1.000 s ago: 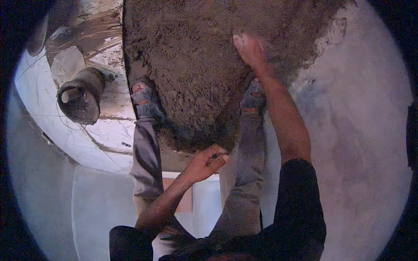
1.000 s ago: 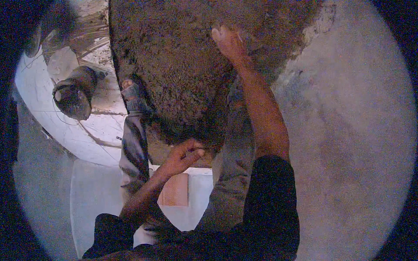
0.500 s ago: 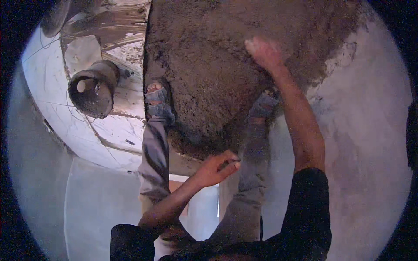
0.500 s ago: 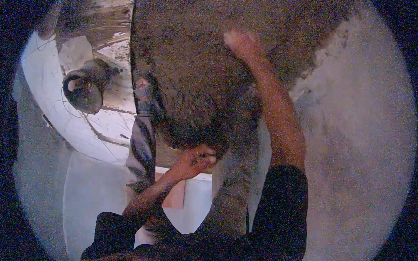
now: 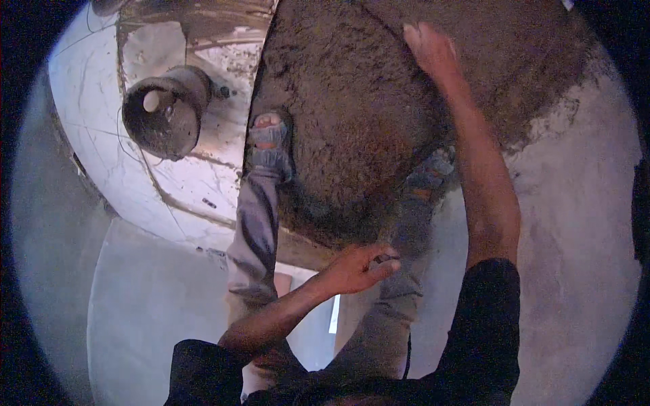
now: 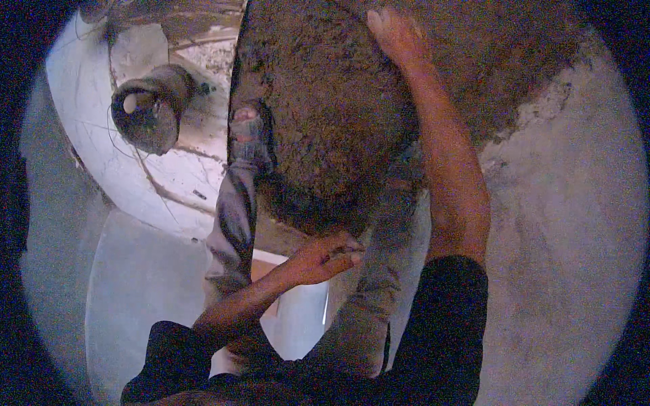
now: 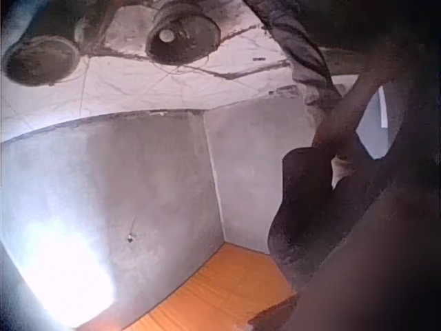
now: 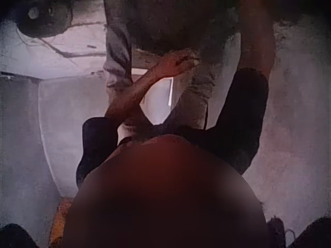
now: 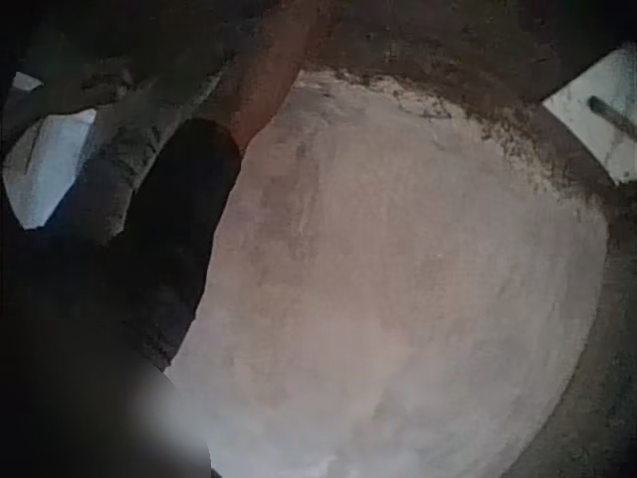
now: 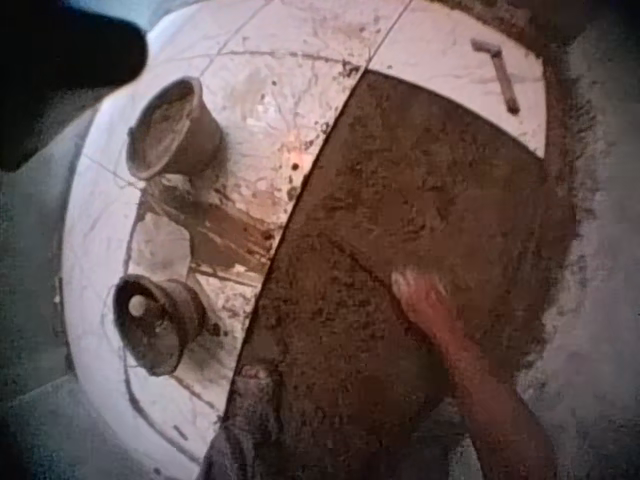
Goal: The person levels a layer of cement between floor tiles using a wooden float by hand.
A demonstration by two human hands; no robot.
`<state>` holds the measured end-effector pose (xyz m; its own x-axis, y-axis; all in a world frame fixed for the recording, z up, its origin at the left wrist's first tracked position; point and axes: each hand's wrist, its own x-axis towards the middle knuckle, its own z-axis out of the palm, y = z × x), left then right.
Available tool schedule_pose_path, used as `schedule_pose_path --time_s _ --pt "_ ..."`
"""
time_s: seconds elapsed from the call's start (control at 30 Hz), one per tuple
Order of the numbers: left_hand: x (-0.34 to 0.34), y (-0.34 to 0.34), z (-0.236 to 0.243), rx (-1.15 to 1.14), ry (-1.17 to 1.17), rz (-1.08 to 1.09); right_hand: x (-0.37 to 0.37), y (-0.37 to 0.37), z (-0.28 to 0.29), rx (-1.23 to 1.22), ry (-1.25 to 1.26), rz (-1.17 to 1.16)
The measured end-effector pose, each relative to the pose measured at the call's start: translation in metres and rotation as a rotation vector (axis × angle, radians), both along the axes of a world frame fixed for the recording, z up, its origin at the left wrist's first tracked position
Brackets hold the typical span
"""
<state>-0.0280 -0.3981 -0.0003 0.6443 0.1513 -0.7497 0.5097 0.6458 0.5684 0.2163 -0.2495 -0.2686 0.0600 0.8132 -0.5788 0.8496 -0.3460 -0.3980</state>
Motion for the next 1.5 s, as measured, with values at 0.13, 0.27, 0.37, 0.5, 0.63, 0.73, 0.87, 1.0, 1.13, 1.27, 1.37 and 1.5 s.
schedule_pose_path --time_s 0.13,0.27,0.37,0.5,0.63,0.73,0.87,1.0,1.13,1.27,1.37,1.5 --pt "-0.001 0.026 0.004 -0.102 0.039 -0.072 -0.043 -0.007 0.029 -0.108 -0.047 -0.020" --pt "-0.004 0.022 0.008 -0.126 0.080 -0.140 -0.034 0.001 0.044 -0.024 -0.031 0.114" --pt "-0.006 0.021 0.004 -0.123 0.049 -0.111 -0.042 0.013 0.049 -0.122 0.019 0.033" --pt "-0.005 0.016 0.005 -0.067 0.097 -0.184 -0.056 0.012 0.036 -0.090 -0.018 0.083" --pt "-0.009 0.024 0.005 -0.101 0.104 -0.178 -0.065 0.000 0.046 -0.107 -0.065 0.188" --pt "-0.005 0.020 0.010 -0.107 0.139 -0.162 -0.043 0.024 0.026 0.007 -0.005 0.080" --pt "-0.012 0.013 0.006 0.107 0.063 -0.110 -0.083 0.029 0.049 -0.070 -0.004 0.142" --pt "-0.007 0.021 0.004 -0.133 0.116 -0.203 -0.070 0.011 0.042 -0.194 0.008 0.291" --pt "-0.011 0.016 0.010 -0.168 0.107 -0.157 -0.063 0.027 0.052 -0.112 0.035 0.016" --pt "-0.005 0.020 0.004 -0.045 0.066 -0.145 -0.051 -0.006 0.026 -0.021 -0.023 0.106" --pt "-0.010 0.017 0.002 -0.114 0.105 -0.169 -0.048 -0.016 0.036 -0.114 0.004 0.192" --pt "-0.014 0.003 0.002 -0.032 0.073 -0.153 -0.052 0.017 0.074 -0.073 0.019 0.087"
